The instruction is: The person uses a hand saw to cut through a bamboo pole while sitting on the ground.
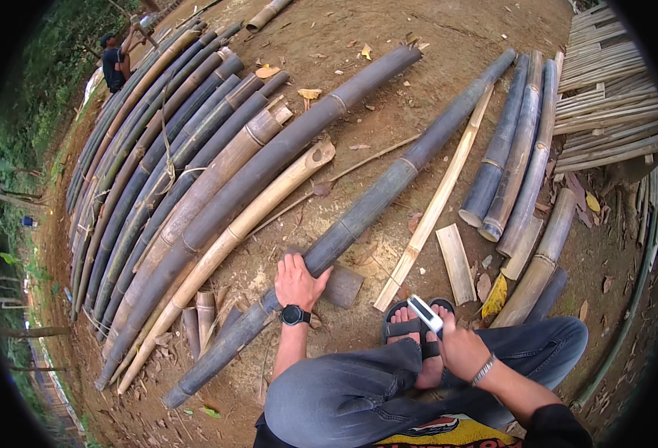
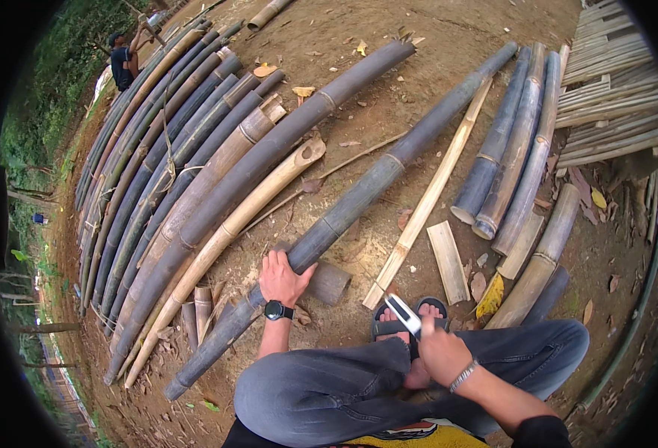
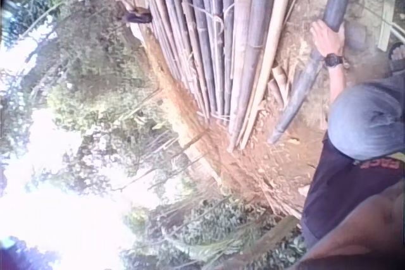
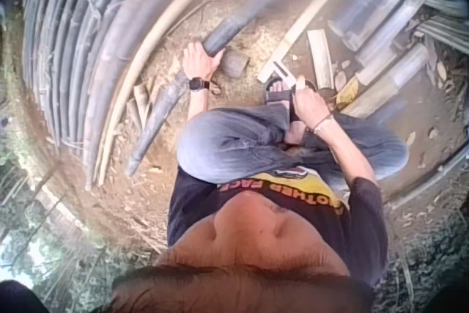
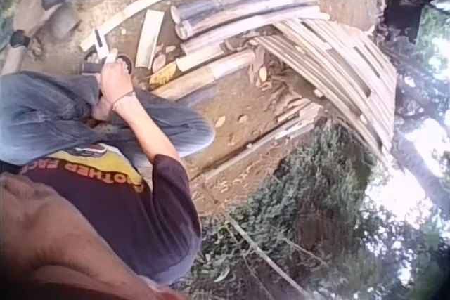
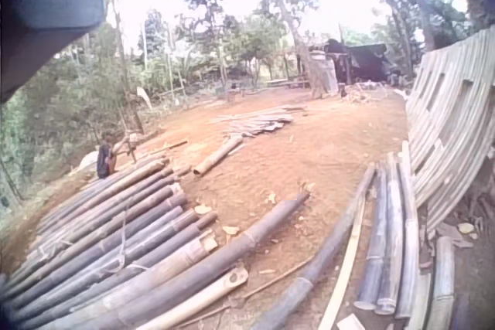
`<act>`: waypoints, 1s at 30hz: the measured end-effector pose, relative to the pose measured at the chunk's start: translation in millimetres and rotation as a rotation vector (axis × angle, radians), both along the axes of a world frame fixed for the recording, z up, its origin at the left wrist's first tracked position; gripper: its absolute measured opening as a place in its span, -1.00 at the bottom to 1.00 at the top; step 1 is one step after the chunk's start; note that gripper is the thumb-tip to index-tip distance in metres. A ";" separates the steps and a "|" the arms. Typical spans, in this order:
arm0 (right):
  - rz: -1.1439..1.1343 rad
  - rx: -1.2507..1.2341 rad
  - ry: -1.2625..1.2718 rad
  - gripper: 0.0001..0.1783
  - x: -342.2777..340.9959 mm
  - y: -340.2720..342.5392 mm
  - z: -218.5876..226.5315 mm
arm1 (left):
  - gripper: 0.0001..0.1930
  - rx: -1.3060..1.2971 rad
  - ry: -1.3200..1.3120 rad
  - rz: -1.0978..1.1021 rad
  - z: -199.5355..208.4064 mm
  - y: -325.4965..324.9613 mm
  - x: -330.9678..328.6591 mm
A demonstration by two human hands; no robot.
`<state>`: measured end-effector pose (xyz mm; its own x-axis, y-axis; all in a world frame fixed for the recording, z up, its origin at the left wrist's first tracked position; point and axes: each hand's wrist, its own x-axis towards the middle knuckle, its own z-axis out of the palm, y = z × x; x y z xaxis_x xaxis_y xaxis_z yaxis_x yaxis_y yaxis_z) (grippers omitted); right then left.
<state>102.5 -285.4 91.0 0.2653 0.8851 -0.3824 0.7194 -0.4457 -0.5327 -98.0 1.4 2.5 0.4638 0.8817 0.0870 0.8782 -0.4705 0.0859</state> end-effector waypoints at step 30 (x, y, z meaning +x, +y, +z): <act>0.013 -0.038 -0.082 -0.59 2.7 20.1 -50.7 | -0.34 -0.038 -0.004 -0.030 -9.4 -16.8 4.5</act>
